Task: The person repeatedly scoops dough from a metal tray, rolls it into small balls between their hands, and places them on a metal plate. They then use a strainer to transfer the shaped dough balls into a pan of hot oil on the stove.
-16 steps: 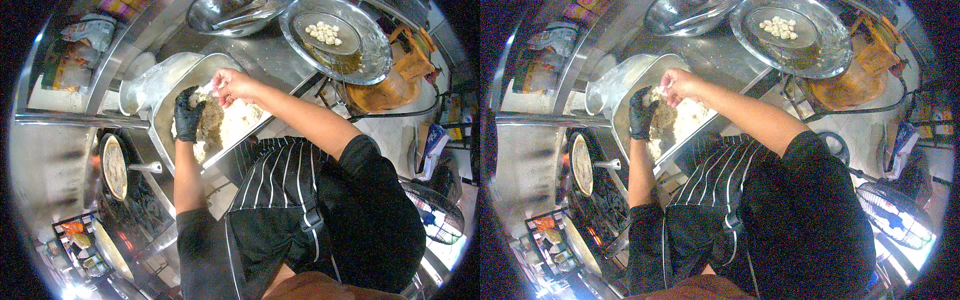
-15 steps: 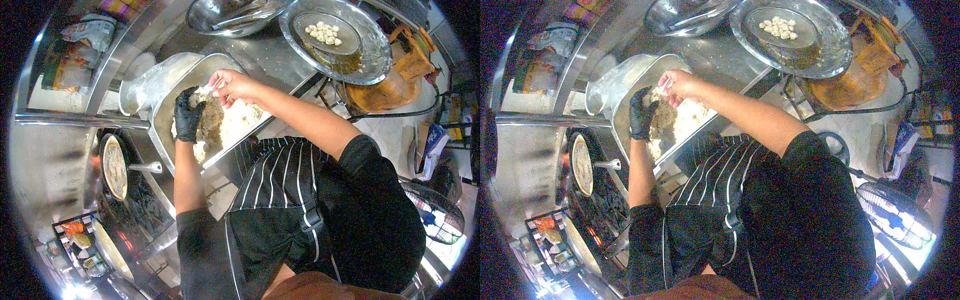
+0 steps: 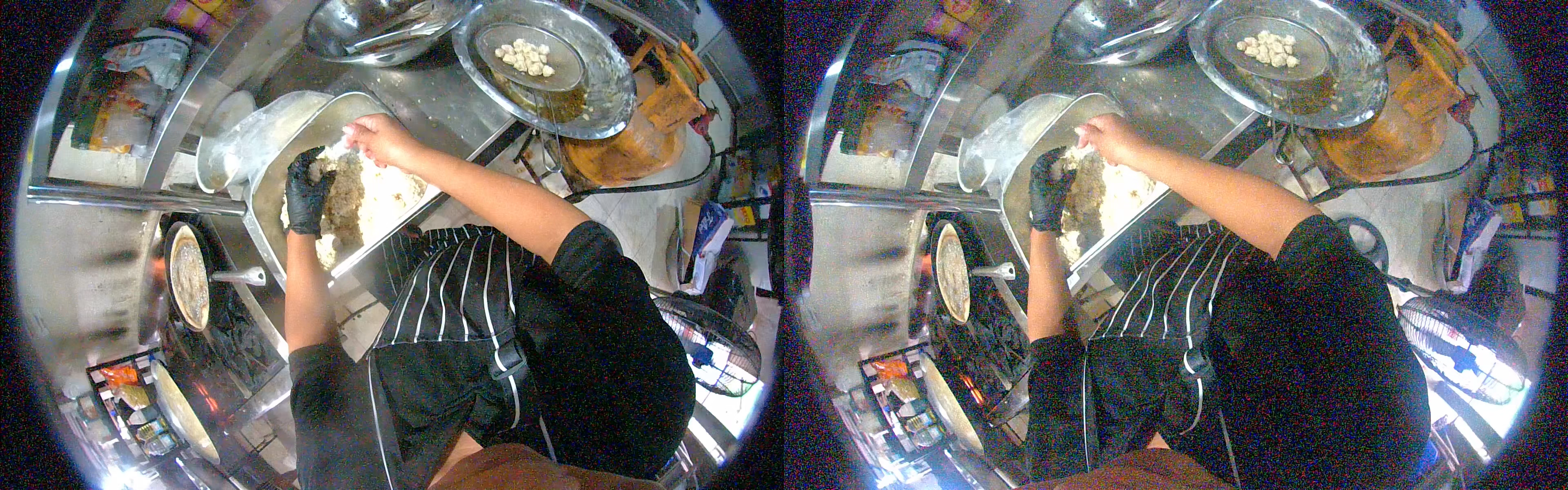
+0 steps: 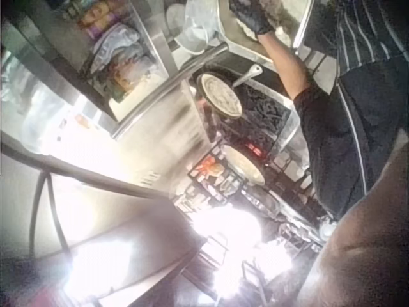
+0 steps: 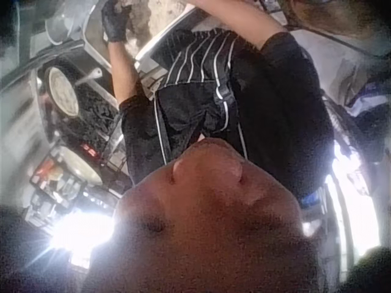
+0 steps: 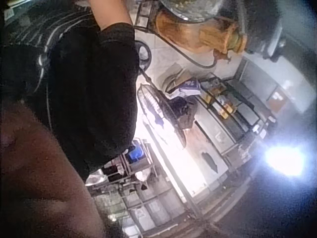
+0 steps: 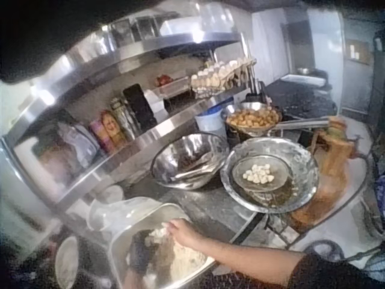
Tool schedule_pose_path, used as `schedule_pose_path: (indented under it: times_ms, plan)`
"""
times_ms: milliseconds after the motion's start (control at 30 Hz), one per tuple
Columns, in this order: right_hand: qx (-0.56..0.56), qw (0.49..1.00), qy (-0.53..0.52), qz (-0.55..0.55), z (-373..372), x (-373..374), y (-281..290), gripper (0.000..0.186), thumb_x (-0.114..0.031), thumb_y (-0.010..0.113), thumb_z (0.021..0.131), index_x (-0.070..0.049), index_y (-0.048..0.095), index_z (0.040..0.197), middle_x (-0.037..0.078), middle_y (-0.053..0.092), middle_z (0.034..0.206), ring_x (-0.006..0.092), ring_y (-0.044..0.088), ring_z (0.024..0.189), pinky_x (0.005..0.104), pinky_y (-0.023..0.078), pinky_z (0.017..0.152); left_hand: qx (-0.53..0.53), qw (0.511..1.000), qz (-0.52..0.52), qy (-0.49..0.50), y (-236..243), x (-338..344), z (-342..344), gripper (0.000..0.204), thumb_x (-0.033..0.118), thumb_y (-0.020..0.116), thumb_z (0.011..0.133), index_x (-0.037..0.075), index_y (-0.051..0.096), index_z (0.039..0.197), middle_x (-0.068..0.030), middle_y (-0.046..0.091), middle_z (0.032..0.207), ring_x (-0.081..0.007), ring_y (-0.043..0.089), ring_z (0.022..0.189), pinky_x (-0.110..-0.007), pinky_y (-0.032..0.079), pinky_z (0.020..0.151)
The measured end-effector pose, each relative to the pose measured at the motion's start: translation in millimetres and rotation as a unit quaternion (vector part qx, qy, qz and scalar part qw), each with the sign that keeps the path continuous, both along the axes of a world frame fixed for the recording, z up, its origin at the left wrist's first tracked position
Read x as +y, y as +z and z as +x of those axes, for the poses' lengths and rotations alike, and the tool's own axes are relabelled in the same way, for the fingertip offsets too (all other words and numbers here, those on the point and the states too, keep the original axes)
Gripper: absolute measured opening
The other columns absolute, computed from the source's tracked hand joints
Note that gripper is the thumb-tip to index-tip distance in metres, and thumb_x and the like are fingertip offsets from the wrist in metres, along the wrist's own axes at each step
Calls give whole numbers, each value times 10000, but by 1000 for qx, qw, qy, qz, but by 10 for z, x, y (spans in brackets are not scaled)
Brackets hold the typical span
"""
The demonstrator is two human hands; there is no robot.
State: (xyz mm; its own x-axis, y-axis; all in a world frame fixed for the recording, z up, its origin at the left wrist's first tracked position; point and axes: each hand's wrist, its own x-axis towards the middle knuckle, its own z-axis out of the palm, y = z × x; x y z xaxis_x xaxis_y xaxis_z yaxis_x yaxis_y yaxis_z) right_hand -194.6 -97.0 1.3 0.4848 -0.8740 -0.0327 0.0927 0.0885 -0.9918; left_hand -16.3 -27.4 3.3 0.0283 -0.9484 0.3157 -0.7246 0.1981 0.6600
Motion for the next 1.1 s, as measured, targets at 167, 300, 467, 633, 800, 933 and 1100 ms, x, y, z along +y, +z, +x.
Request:
schedule_pose_path:
  times_ms: [167,300,467,633,800,933,1100]
  plan:
    - [-12,999,26,-39,-28,53,86,423,-397,489,888,-80,512,610,-35,397,481,66,350,390,250,240,333,34,999,3,-2,-41,12,28,435,-21,669,646,45,559,1062,-92,565,1036,-212,514,982,-307,394,878]
    - [25,993,-47,-103,-6,14,53,529,-477,466,878,-96,445,512,-34,396,463,67,362,408,259,258,352,27,1000,-3,-6,-20,-7,-7,449,-37,665,640,40,554,1069,-85,562,1025,-197,512,961,-302,395,867]
    - [-32,988,-89,-125,-90,67,190,540,-495,459,877,-101,415,510,-37,388,462,74,351,436,247,300,414,-5,1000,20,-2,-29,-43,-2,453,-36,664,647,44,550,1078,-84,558,1044,-195,509,974,-295,391,874]
    - [41,971,-80,-223,-657,-169,598,308,-327,484,888,-48,614,887,47,583,714,146,536,640,301,444,602,-6,1000,-6,5,-135,-39,103,456,-13,673,641,42,553,1077,-117,572,1045,-241,522,1000,-317,395,890]
    - [130,920,-158,-335,-1848,-933,789,312,-110,536,820,-44,494,1122,138,549,1069,174,526,996,274,436,799,-65,998,-22,0,-27,14,59,457,23,681,645,69,556,1081,-138,572,1040,-269,526,997,-338,401,885]
    - [299,889,-232,-257,-2640,-1473,570,352,-67,563,791,-71,502,1138,72,578,949,137,538,880,264,439,765,-64,998,-12,-5,-67,-96,29,463,41,684,647,82,555,1090,-131,564,1051,-275,519,999,-346,402,885]
    - [518,595,-320,-525,-2504,-1303,674,381,-135,609,783,-44,488,1133,113,562,992,205,542,867,314,455,774,-41,997,-53,-24,-20,-107,6,494,67,701,643,94,548,1111,-121,550,1077,-281,508,1011,-354,398,895]
